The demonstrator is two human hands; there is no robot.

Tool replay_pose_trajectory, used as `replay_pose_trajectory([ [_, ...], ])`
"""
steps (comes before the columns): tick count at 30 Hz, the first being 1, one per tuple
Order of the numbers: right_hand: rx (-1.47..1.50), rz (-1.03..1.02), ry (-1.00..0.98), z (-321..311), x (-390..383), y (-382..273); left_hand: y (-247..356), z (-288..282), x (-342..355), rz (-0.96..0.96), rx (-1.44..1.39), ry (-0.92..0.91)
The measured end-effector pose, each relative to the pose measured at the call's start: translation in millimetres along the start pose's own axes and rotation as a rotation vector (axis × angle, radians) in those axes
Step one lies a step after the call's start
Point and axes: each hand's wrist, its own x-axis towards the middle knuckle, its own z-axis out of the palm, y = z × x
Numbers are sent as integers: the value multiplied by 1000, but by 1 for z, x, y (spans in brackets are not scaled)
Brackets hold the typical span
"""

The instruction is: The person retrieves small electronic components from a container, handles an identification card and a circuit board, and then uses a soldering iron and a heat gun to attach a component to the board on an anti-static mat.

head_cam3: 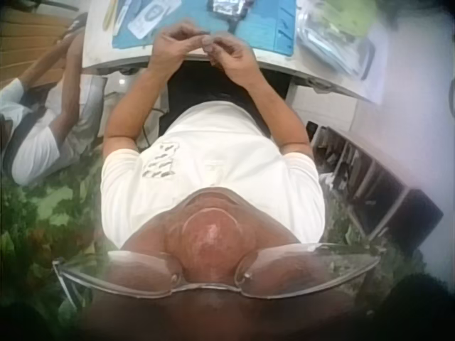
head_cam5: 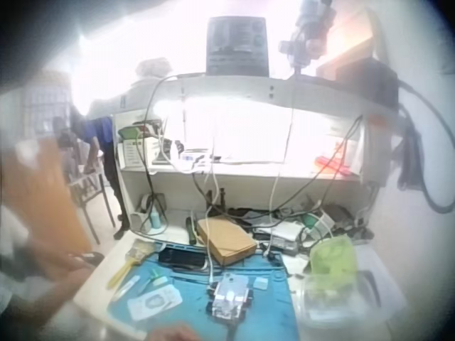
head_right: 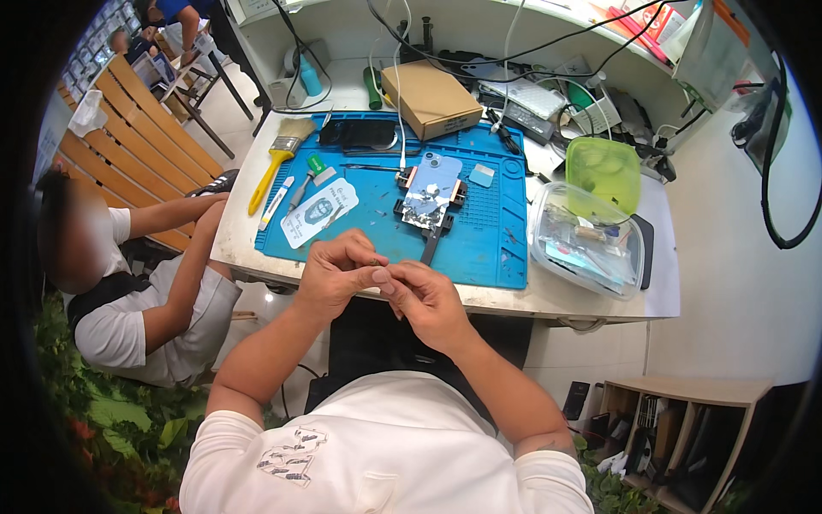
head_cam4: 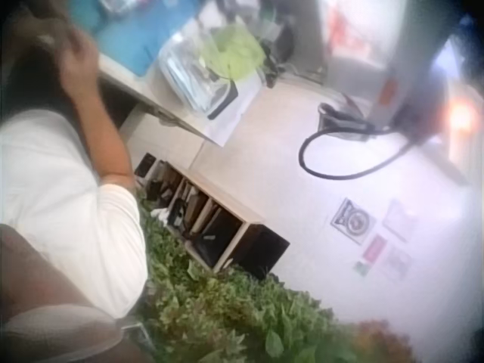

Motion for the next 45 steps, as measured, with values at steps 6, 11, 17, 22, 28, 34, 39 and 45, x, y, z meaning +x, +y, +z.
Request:
replay_pose_trajectory([
  [6,127,-16,-1,2,-4,-3,-2,1,-2,6,76,-2],
  [11,302,64,-11,-7,-4,8,3,-6,-5,68,271,-59],
  [17,91,127,89,-6,-17,-4,38,-44,6,6,638,25],
  [22,-38,45,151,2,-17,-6,40,-89,30,-62,1120,221],
  [28,-83,56,113,-6,-25,-12,46,-82,47,-220,1407,146],
  [34,-12,117,88,-6,-26,-18,55,-80,54,-297,1419,107],
  [39,62,47,125,-4,-26,-15,66,-39,30,-172,978,-11],
  [45,333,-109,213,0,-15,-14,14,31,-12,-149,556,-364],
])
